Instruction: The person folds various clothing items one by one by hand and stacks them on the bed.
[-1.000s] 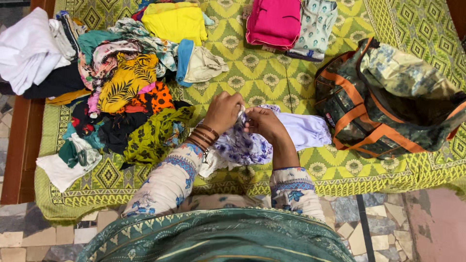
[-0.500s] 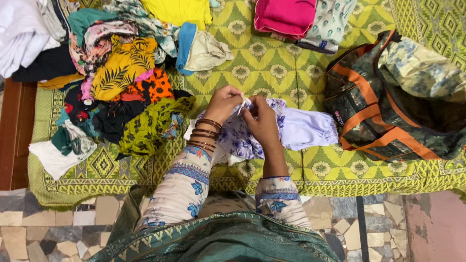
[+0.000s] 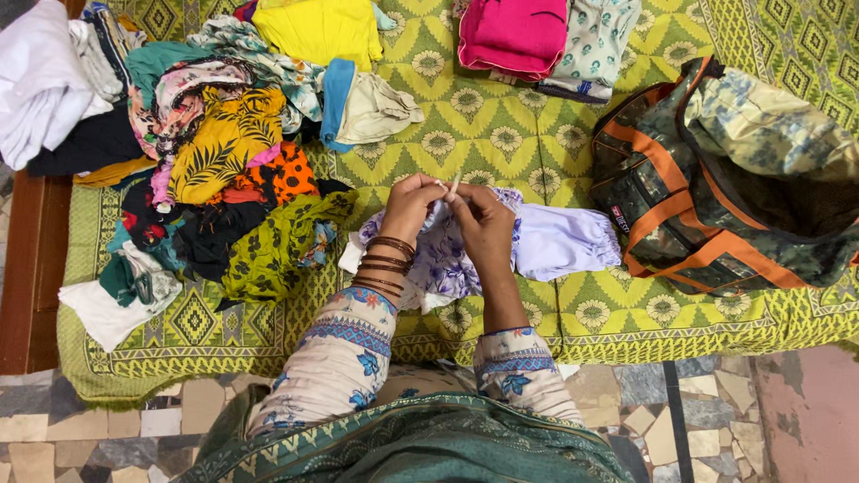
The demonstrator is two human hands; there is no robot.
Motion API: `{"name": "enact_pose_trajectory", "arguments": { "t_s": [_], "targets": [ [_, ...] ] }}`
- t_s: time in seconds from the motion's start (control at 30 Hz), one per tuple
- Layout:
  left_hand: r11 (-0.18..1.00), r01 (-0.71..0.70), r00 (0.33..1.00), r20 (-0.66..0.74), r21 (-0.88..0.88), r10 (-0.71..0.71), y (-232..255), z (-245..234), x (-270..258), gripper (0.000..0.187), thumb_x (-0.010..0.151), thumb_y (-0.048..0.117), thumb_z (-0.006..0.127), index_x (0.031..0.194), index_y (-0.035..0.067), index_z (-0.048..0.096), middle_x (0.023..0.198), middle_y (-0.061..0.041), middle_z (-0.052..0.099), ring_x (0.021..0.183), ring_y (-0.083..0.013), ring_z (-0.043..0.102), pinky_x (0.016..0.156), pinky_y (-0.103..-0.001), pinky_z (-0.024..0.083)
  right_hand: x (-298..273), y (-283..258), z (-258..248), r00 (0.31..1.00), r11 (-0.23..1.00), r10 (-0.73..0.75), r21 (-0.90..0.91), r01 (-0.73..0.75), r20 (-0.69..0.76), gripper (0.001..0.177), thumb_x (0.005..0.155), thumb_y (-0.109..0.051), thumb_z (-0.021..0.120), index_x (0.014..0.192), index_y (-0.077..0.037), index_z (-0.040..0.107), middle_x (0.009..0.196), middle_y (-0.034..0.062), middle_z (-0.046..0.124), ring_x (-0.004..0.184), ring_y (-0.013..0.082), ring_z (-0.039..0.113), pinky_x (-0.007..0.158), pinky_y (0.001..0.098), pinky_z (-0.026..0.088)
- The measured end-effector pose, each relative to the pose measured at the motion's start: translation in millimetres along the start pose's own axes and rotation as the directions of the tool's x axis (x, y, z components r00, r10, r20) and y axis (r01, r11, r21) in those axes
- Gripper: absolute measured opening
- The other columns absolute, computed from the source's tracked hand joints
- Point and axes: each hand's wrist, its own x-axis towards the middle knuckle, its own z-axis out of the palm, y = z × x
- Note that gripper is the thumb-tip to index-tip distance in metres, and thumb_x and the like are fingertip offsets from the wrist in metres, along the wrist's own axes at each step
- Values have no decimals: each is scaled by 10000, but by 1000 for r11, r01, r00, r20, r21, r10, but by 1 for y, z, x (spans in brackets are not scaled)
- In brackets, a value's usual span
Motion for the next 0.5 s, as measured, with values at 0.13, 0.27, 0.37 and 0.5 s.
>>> {"name": "enact_pose_trajectory", "arguments": {
  "t_s": [0.13, 0.27, 0.37, 0.5],
  "targets": [
    [997, -53, 998, 14, -47, 54, 7, 12, -8, 71, 959, 67, 705, 932, 4, 688, 884, -7, 652, 803, -84, 573, 724, -250, 459, 5, 21, -1, 997, 993, -70, 96, 72, -24, 146, 997, -121, 733, 1112, -48, 787, 917, -5, 735, 810, 41, 637, 709, 213, 515],
    [982, -159, 987, -11, -101, 158, 31, 33, -30, 39, 947, 51, 679, 976, 30, 663, 939, -25, 718, 902, -95, 681, 851, -246, 552, 5, 33, 0, 972, 842, 229, 491, -226, 54, 176, 1022, -179, 703, 1078, -29, 776, 800, 1, 663, 700, 69, 576, 641, 238, 470],
    [967, -224, 973, 25, -120, 228, 44, 42, -44, 91, 934, 20, 699, 1017, 13, 662, 995, -48, 744, 948, -113, 699, 887, -272, 581, 7, 30, -4, 910, 655, 396, 658, -373, 122, 161, 991, -159, 714, 1037, -16, 771, 764, 8, 652, 656, 90, 572, 619, 256, 493],
    [960, -279, 954, 124, 32, 273, 55, 41, -45, 105, 959, 42, 709, 1053, -3, 710, 1011, -59, 760, 937, -102, 710, 861, -254, 583, 5, 21, -14, 900, 626, 418, 680, -382, 120, 148, 953, -119, 714, 1016, 5, 765, 765, 16, 682, 612, 88, 571, 562, 246, 471]
  ]
}}
